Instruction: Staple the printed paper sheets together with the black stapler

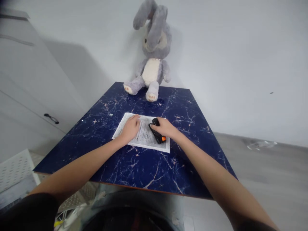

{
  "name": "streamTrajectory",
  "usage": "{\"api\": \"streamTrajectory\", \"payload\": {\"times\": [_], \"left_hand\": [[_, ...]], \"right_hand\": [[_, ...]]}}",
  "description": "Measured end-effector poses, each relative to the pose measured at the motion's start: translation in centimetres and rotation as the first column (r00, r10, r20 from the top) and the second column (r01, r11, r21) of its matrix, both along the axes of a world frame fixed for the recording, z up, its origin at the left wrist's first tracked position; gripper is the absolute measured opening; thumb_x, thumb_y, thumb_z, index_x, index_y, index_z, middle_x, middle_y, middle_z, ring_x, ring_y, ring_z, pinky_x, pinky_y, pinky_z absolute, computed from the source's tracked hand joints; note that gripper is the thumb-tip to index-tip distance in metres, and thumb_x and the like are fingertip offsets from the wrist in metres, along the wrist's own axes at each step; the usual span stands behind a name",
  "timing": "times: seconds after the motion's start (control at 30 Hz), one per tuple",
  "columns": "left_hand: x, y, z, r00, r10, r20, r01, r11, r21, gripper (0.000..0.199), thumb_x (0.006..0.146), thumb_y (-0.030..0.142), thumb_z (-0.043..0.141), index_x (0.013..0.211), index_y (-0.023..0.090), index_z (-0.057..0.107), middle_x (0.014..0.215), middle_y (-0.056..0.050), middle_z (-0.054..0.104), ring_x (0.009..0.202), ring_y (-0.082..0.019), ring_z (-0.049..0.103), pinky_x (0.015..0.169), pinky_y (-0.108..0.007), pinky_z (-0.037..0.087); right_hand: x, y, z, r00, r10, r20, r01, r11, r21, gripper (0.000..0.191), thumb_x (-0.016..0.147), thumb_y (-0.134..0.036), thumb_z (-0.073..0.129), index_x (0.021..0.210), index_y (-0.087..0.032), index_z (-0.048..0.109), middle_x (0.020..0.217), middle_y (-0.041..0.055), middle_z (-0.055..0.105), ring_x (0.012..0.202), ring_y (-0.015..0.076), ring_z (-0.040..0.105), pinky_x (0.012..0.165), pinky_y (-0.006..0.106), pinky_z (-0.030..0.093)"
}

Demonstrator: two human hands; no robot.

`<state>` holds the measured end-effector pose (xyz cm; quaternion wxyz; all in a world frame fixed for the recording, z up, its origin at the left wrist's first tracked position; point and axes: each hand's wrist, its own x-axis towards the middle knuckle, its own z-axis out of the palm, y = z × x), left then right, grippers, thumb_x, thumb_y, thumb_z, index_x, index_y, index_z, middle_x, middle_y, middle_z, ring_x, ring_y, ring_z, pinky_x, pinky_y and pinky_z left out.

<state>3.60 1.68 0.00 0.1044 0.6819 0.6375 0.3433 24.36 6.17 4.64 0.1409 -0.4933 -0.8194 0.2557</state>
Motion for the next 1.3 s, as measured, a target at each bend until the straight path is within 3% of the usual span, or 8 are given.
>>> {"api": "streamTrajectory", "payload": {"times": [0.1, 0.17, 0.3, 0.4, 0.63, 0.9, 1.13, 1.3], "left_hand": [[-0.7, 0.7, 0.2, 0.954, -0.080, 0.290, 0.048, 0.992, 0.114, 0.037, 0.102, 0.025, 0.042, 0.119, 0.015, 0.074, 0.133, -0.013, 0.070, 0.129, -0.025, 0.062, 0.118, -0.044, 0.043], [-0.8, 1.2, -0.1, 0.872, -0.113, 0.476, 0.082, 0.993, 0.086, 0.036, 0.102, 0.030, 0.044, 0.111, 0.016, 0.076, 0.122, -0.011, 0.076, 0.119, -0.025, 0.068, 0.112, -0.043, 0.048], [-0.6, 2.1, -1.6, 0.707, -0.083, 0.702, 0.117, 0.993, 0.000, 0.045, 0.104, 0.041, 0.042, 0.102, 0.014, 0.077, 0.110, -0.013, 0.078, 0.106, -0.026, 0.074, 0.103, -0.043, 0.054], [-0.5, 2.5, -2.4, 0.711, -0.029, 0.703, 0.060, 0.998, -0.020, 0.046, 0.103, 0.043, 0.042, 0.096, 0.015, 0.078, 0.105, -0.013, 0.079, 0.102, -0.026, 0.075, 0.103, -0.044, 0.054], [-0.6, 2.5, -2.2, 0.717, -0.004, 0.697, 0.032, 0.999, -0.028, 0.045, 0.101, 0.041, 0.041, 0.098, 0.015, 0.078, 0.105, -0.013, 0.079, 0.103, -0.026, 0.074, 0.102, -0.043, 0.054], [-0.5, 2.6, -2.3, 0.745, -0.003, 0.667, 0.039, 0.999, -0.039, 0.045, 0.101, 0.042, 0.041, 0.098, 0.015, 0.078, 0.106, -0.013, 0.079, 0.104, -0.027, 0.074, 0.105, -0.045, 0.052], [-0.5, 2.6, -2.2, 0.733, -0.009, 0.680, 0.033, 0.999, -0.022, 0.045, 0.102, 0.039, 0.039, 0.096, 0.015, 0.076, 0.103, -0.013, 0.079, 0.100, -0.026, 0.074, 0.100, -0.043, 0.054], [-0.6, 2.7, -2.4, 0.732, -0.005, 0.681, 0.033, 0.999, -0.027, 0.043, 0.103, 0.041, 0.041, 0.096, 0.017, 0.076, 0.104, -0.011, 0.079, 0.101, -0.025, 0.074, 0.102, -0.041, 0.054]], "right_hand": [[-0.9, 1.0, -0.4, 0.996, 0.014, -0.083, -0.019, 0.998, -0.057, 0.036, 0.085, -0.053, 0.070, 0.085, -0.019, 0.060, 0.083, 0.0054, 0.067, 0.078, 0.0220, 0.061, 0.070, 0.034, 0.046], [-0.1, 1.2, -0.4, 0.974, 0.065, -0.216, -0.106, 0.977, -0.185, 0.042, 0.083, -0.055, 0.074, 0.098, -0.017, 0.065, 0.095, 0.0071, 0.070, 0.087, 0.0236, 0.064, 0.077, 0.035, 0.051], [3.1, 0.5, 0.0, 0.893, 0.130, -0.430, -0.333, 0.834, -0.440, 0.067, 0.078, -0.045, 0.082, 0.135, -0.022, 0.058, 0.123, 0.0098, 0.068, 0.103, 0.0252, 0.064, 0.086, 0.039, 0.055], [4.7, -0.3, 0.1, 0.869, 0.152, -0.471, -0.389, 0.798, -0.460, 0.065, 0.076, -0.040, 0.083, 0.134, -0.022, 0.059, 0.120, 0.0098, 0.067, 0.101, 0.0259, 0.063, 0.082, 0.040, 0.055], [4.4, -1.2, -0.2, 0.866, 0.125, -0.485, -0.366, 0.819, -0.442, 0.057, 0.079, -0.037, 0.077, 0.131, -0.022, 0.060, 0.108, 0.0077, 0.065, 0.085, 0.0211, 0.059, 0.059, 0.028, 0.045], [4.2, -1.7, -0.1, 0.860, 0.095, -0.502, -0.351, 0.824, -0.444, 0.053, 0.076, -0.035, 0.077, 0.125, -0.022, 0.062, 0.099, 0.0056, 0.063, 0.079, 0.0195, 0.058, 0.057, 0.028, 0.044], [4.4, -1.5, -0.6, 0.871, 0.028, -0.491, -0.305, 0.814, -0.494, 0.054, 0.072, -0.035, 0.080, 0.121, -0.022, 0.062, 0.111, 0.0080, 0.063, 0.077, 0.0184, 0.058, 0.052, 0.027, 0.043], [3.3, -1.7, -1.0, 0.892, 0.093, -0.443, -0.246, 0.921, -0.302, 0.060, 0.080, -0.043, 0.077, 0.134, -0.023, 0.059, 0.115, 0.0092, 0.065, 0.091, 0.0228, 0.061, 0.071, 0.035, 0.052]]}}
